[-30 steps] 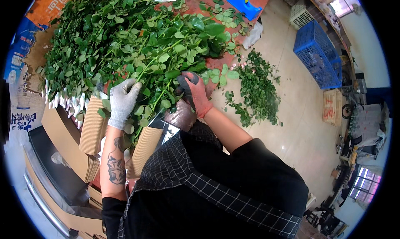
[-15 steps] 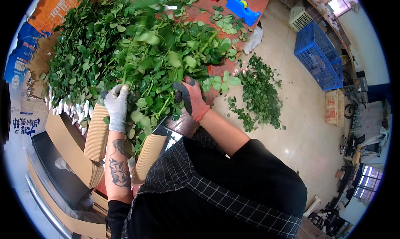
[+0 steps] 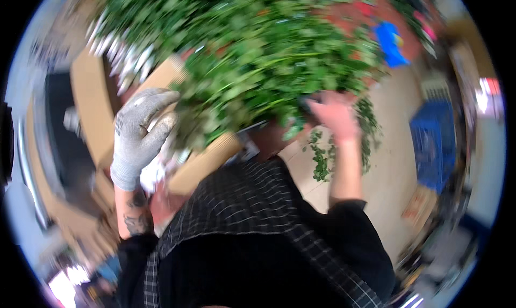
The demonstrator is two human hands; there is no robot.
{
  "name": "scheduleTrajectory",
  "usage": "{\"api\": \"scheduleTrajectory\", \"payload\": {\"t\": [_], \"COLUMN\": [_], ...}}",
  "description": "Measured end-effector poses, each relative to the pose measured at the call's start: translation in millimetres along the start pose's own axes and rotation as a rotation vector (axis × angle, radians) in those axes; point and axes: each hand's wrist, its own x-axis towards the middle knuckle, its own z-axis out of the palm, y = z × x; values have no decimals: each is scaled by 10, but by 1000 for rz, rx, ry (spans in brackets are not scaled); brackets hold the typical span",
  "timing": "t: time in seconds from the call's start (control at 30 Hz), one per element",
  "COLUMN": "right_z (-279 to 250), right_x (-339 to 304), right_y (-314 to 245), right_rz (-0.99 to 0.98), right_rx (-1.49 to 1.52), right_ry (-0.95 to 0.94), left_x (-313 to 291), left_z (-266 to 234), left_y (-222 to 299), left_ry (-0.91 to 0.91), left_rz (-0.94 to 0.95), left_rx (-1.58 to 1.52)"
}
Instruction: The person bundles pink roses into cardboard sleeves and secures them using a stapler. They take stems from a pile on the table, place them inside a folded cardboard wrap, and staple the wrap closed by hand.
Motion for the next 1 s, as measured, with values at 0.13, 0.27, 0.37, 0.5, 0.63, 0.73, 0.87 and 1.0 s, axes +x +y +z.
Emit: {"api": "scheduleTrajectory", "payload": {"t": [0.13, 0.27, 0.37, 0.5, 0.63, 0.73, 0.87, 1.0], "right_z": [-870, -1205, -828, -546, -382, -296, -202, -152], "right_x": [-71, 440, 650, 884, 940, 971, 952, 922], "right_y": [-427, -1537, -2283, -2600, -2596, -2655, -2600, -2559], "right_rz": [221, -677, -955, -925, -1133, -1130, -1018, -967], "right_rx": [744, 585, 358, -106, 64, 137, 188, 212], "right_ry": [-162, -204, -109, -498, -466, -531, -615, -581], "left_x": [-1027, -1524, -1656, -1663, -1675, -1722, -1729, -1876], "left_z": [-38, 312, 503, 495, 536, 579, 528, 395], "left_y": [-161, -243, -452, -533, -701, -750, -728, -775], "left_ry": [13, 112, 98, 130, -13, -49, -58, -8], "left_rz": [-393, -541, -597, -591, -642, -676, -726, -801], "left_rx": [25, 27, 47, -68, -210, -333, -302, -247]}}
